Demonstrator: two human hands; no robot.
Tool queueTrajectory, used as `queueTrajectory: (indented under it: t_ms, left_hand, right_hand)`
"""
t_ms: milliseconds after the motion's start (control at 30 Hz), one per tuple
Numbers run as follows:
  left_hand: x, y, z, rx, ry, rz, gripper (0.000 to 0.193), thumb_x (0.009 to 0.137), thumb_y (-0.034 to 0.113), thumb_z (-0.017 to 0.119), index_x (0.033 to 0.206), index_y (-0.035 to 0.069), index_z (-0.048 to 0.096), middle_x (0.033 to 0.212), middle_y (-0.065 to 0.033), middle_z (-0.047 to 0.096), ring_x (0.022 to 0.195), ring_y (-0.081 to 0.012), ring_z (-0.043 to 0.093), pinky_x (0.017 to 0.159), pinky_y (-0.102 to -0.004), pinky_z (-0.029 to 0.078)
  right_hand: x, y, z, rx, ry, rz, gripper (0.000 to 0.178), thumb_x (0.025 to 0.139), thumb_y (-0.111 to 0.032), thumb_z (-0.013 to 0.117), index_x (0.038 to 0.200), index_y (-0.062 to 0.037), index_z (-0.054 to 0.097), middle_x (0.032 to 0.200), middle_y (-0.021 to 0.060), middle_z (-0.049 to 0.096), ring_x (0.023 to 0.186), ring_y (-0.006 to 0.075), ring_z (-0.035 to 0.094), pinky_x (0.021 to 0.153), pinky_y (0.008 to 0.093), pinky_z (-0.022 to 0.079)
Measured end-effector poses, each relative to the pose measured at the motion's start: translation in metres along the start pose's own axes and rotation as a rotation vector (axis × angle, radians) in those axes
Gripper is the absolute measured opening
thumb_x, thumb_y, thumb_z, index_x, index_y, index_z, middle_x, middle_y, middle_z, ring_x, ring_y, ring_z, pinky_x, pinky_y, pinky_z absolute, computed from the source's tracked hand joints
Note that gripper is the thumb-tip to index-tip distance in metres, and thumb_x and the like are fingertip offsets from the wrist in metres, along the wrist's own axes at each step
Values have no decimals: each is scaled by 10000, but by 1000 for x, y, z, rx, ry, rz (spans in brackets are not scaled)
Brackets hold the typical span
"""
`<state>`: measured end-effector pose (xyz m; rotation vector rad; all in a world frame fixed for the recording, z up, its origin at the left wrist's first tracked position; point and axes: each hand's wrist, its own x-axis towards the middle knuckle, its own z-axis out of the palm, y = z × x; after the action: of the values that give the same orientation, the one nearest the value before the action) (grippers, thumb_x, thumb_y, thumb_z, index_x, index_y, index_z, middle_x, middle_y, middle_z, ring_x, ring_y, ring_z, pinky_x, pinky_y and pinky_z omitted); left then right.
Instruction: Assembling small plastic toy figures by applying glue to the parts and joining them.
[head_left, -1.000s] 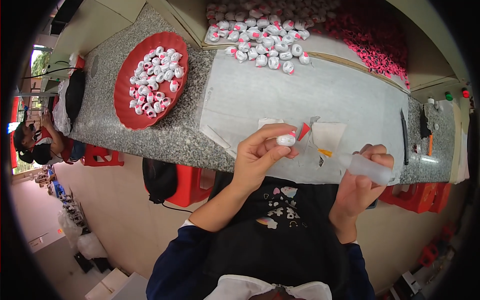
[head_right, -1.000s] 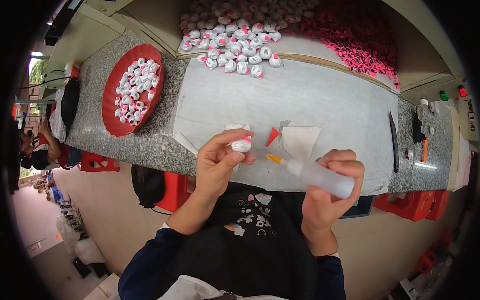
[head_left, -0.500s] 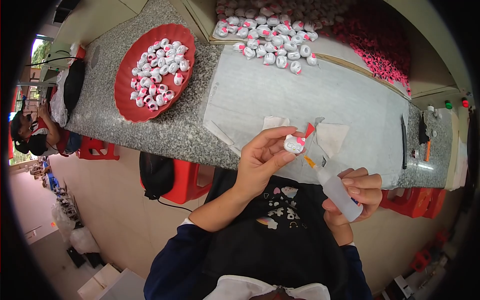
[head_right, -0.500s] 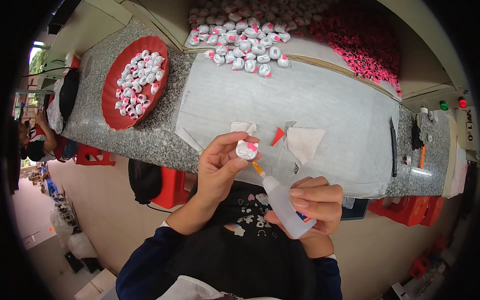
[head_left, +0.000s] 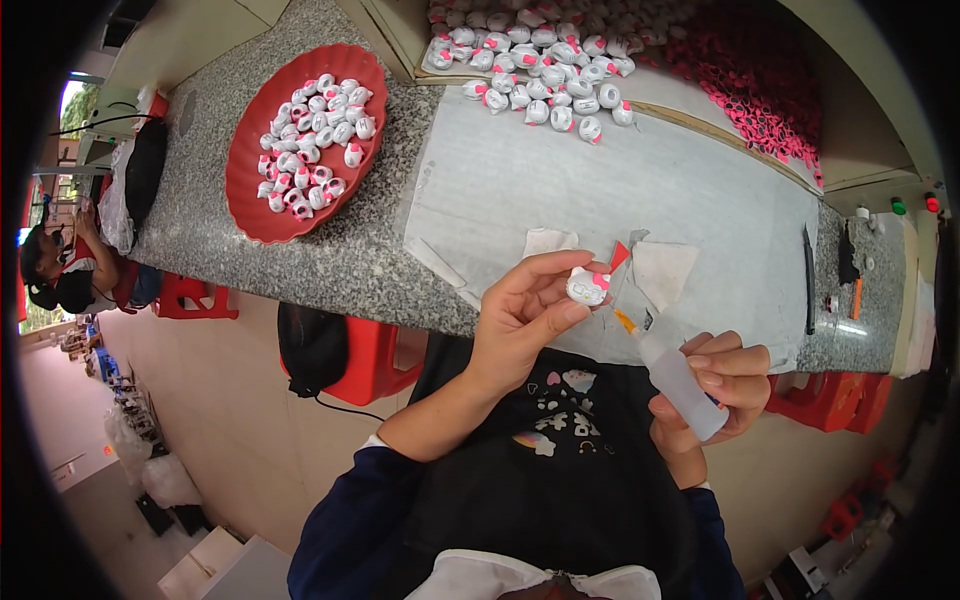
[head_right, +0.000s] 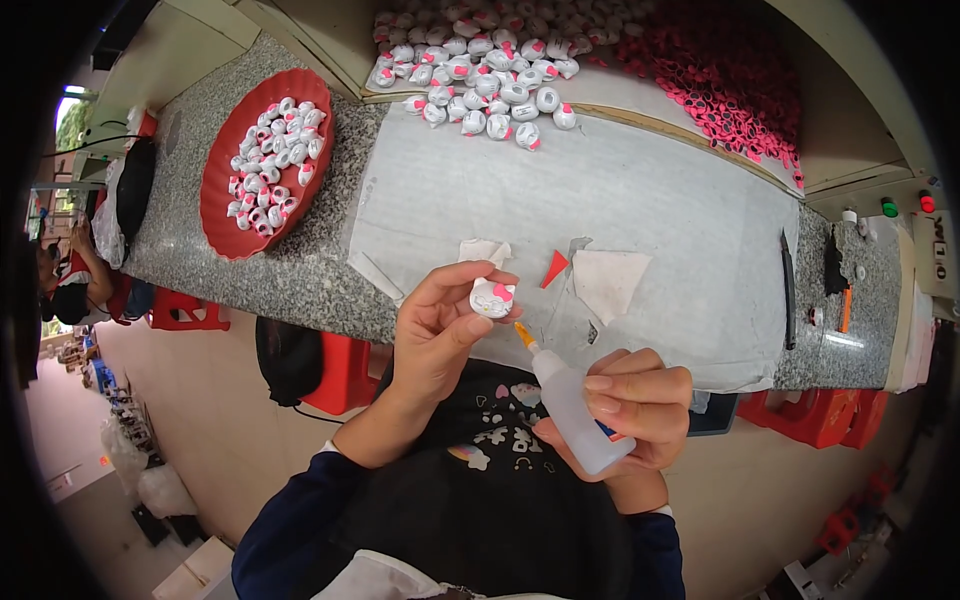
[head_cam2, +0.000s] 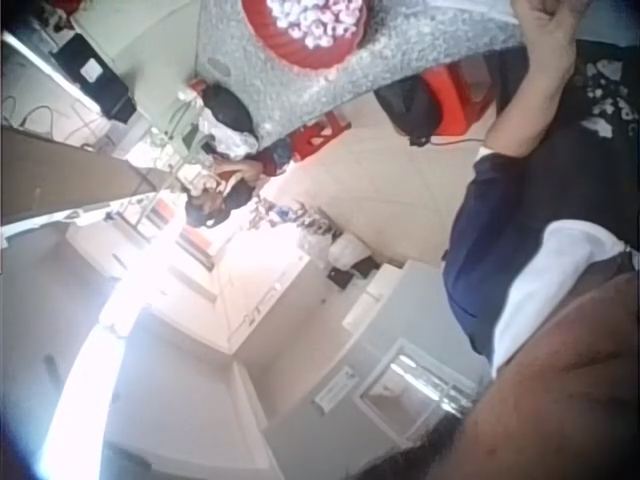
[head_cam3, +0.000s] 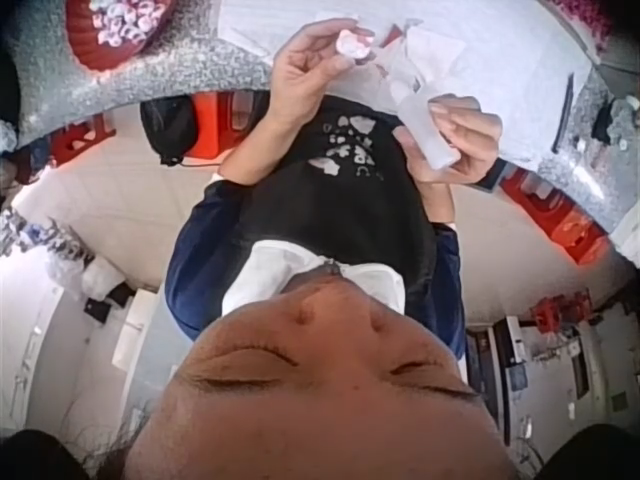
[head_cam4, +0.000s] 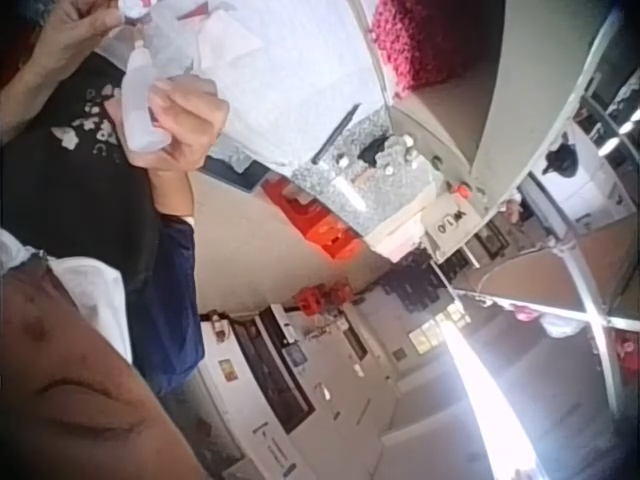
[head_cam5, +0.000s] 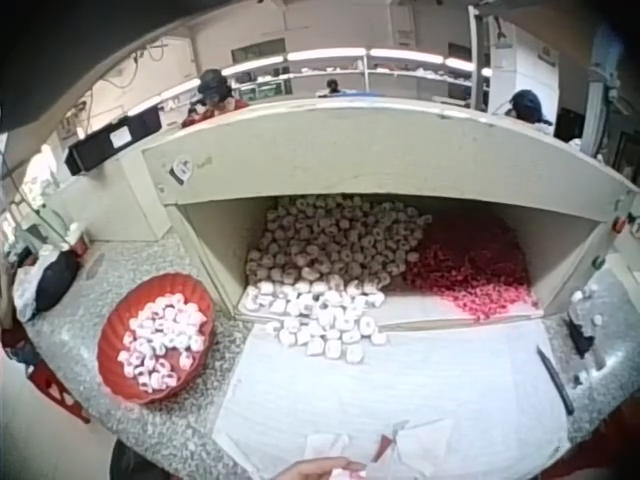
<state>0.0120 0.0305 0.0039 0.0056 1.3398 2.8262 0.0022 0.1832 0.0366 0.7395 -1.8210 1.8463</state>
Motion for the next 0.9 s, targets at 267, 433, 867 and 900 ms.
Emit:
queueTrajectory:
  t_ms: [267, 433, 867, 900]
  left_hand:
    - [-1, -1, 1, 31, 0, -18, 355, 734, -7, 520, 1071, -29, 410, 1028, -165, 487, 930, -204, 510, 816, -329, 417]
    - [-1, -3, 0, 16, -5, -21, 355, 728, -39, 512, 1069, -32, 413, 1033, -167, 487, 935, -197, 508, 820, -316, 410]
    - [2, -2, -3, 411, -73, 201, 325, 705, -74, 510, 1026, -45, 469, 1026, -142, 471, 946, -180, 452, 812, -285, 353]
    - [3, -2, -4, 423, -69, 206, 328, 707, -76, 505, 1030, -43, 467, 1030, -143, 469, 949, -181, 451, 810, -285, 353]
  right_hand:
    - [0, 2, 0, -6, -28, -48, 376, 584, -154, 727, 805, -77, 433, 767, 43, 436, 555, 109, 410, 458, 202, 364]
    - [-1, 2, 1, 16, -31, -43, 374, 583, -143, 724, 809, -72, 434, 766, 45, 436, 551, 111, 413, 458, 204, 376]
    - [1, 1, -1, 19, -110, 5, 381, 570, -123, 728, 808, -71, 434, 764, 46, 436, 559, 117, 425, 481, 215, 394]
    - [1, 1, -2, 18, -110, 6, 381, 570, -123, 728, 808, -71, 434, 764, 46, 436, 559, 117, 425, 481, 215, 394]
